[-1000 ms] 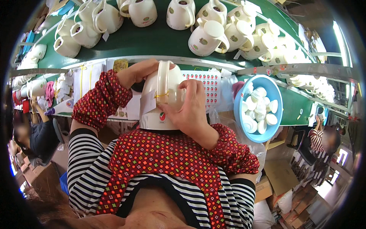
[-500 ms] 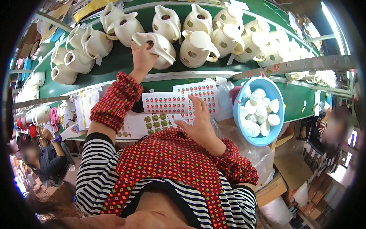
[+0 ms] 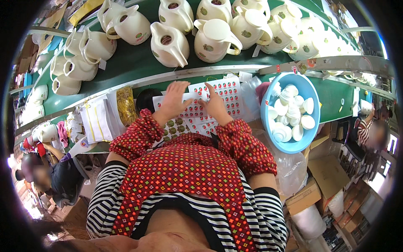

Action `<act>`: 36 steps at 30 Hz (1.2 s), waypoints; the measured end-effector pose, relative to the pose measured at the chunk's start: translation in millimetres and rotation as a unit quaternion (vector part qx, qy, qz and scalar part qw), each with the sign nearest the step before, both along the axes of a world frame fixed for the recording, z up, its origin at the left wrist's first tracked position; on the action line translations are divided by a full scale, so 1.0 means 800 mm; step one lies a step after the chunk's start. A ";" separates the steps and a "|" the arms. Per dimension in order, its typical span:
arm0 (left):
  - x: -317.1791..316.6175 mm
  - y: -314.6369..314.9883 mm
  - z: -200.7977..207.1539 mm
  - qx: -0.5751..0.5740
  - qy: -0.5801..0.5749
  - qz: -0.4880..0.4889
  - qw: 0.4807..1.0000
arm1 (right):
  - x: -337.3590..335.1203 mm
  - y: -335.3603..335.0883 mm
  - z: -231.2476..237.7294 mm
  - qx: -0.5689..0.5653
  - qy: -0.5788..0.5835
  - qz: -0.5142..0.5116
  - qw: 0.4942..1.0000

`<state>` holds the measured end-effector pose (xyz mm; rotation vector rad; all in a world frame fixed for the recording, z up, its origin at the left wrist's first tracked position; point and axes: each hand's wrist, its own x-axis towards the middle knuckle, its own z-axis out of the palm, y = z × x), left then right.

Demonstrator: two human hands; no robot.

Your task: The person applies small decorative stickers to white ceramic pitchers on a factory assembly line. They pick up each pitcher, place a sticker on its side, and set it back on the conveyor. The person also places white plastic lids into the pitchers from a nearby blue basin.

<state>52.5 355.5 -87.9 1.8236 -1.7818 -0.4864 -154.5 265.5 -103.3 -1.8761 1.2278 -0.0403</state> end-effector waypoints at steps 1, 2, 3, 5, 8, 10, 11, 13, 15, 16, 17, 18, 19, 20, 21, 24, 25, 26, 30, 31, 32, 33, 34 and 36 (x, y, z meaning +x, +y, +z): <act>-0.006 0.007 -0.021 0.057 -0.021 -0.010 0.998 | 0.002 -0.005 -0.013 0.043 -0.020 -0.002 0.999; -0.009 0.012 -0.037 0.112 -0.041 -0.021 0.993 | 0.007 -0.011 -0.020 0.086 -0.038 -0.004 0.996; -0.010 0.017 -0.052 0.168 -0.060 -0.032 0.983 | 0.008 -0.013 -0.025 0.128 -0.057 -0.006 0.990; -0.009 0.014 -0.053 0.141 -0.029 -0.042 0.989 | 0.005 -0.006 -0.028 0.090 -0.107 -0.018 0.990; -0.003 0.015 -0.033 0.100 0.064 -0.046 0.992 | -0.004 0.003 -0.017 0.098 -0.147 -0.027 0.984; 0.002 0.021 0.000 0.073 0.052 -0.052 0.995 | -0.007 0.004 0.012 0.117 -0.150 -0.029 0.981; 0.004 0.024 0.017 0.060 0.045 -0.053 0.996 | -0.006 0.005 0.031 0.127 -0.152 -0.028 0.980; 0.003 0.027 0.046 0.049 0.059 -0.042 0.996 | -0.007 0.008 0.060 0.083 -0.189 -0.009 0.978; 0.001 0.029 0.067 0.056 0.078 -0.039 0.995 | -0.011 0.008 0.073 0.028 -0.217 0.023 0.976; 0.000 0.030 0.079 0.056 0.088 -0.035 0.994 | -0.011 0.008 0.084 -0.007 -0.209 0.036 0.977; -0.001 0.032 0.090 0.056 0.099 -0.031 0.993 | -0.011 0.007 0.096 -0.042 -0.202 0.049 0.977; -0.003 0.033 0.099 0.056 0.109 -0.026 0.992 | -0.011 0.007 0.109 -0.076 -0.194 0.062 0.976; -0.004 0.034 0.107 0.073 0.134 -0.018 0.988 | -0.010 0.008 0.120 -0.107 -0.214 0.070 0.968; -0.005 0.035 0.115 0.089 0.159 -0.009 0.983 | -0.008 0.010 0.130 -0.138 -0.234 0.079 0.959; -0.006 0.035 0.122 0.106 0.184 -0.001 0.977 | -0.006 0.013 0.140 -0.168 -0.253 0.087 0.949; -0.007 0.040 0.144 0.128 0.228 0.003 0.965 | -0.006 0.020 0.164 -0.197 -0.257 0.111 0.940; -0.008 0.042 0.148 0.135 0.240 0.006 0.961 | -0.007 0.021 0.168 -0.230 -0.259 0.128 0.929; -0.008 0.045 0.151 0.129 0.257 0.001 0.958 | -0.008 0.022 0.173 -0.263 -0.261 0.145 0.918; -0.004 0.049 0.167 0.179 0.271 0.012 0.946 | -0.010 0.028 0.196 -0.280 -0.349 0.168 0.878; -0.004 0.052 0.168 0.174 0.265 0.028 0.948 | -0.009 0.033 0.202 -0.263 -0.352 0.130 0.889; -0.004 0.055 0.170 0.169 0.258 0.044 0.950 | -0.010 0.041 0.209 -0.245 -0.355 0.092 0.898; -0.004 0.058 0.172 0.162 0.252 0.054 0.953 | -0.011 0.047 0.218 -0.226 -0.357 0.054 0.905; -0.004 0.060 0.176 0.155 0.246 0.064 0.955 | -0.012 0.050 0.234 -0.203 -0.321 0.050 0.924; -0.006 0.064 0.188 0.129 0.238 0.083 0.959 | -0.015 0.052 0.245 -0.219 -0.302 0.089 0.923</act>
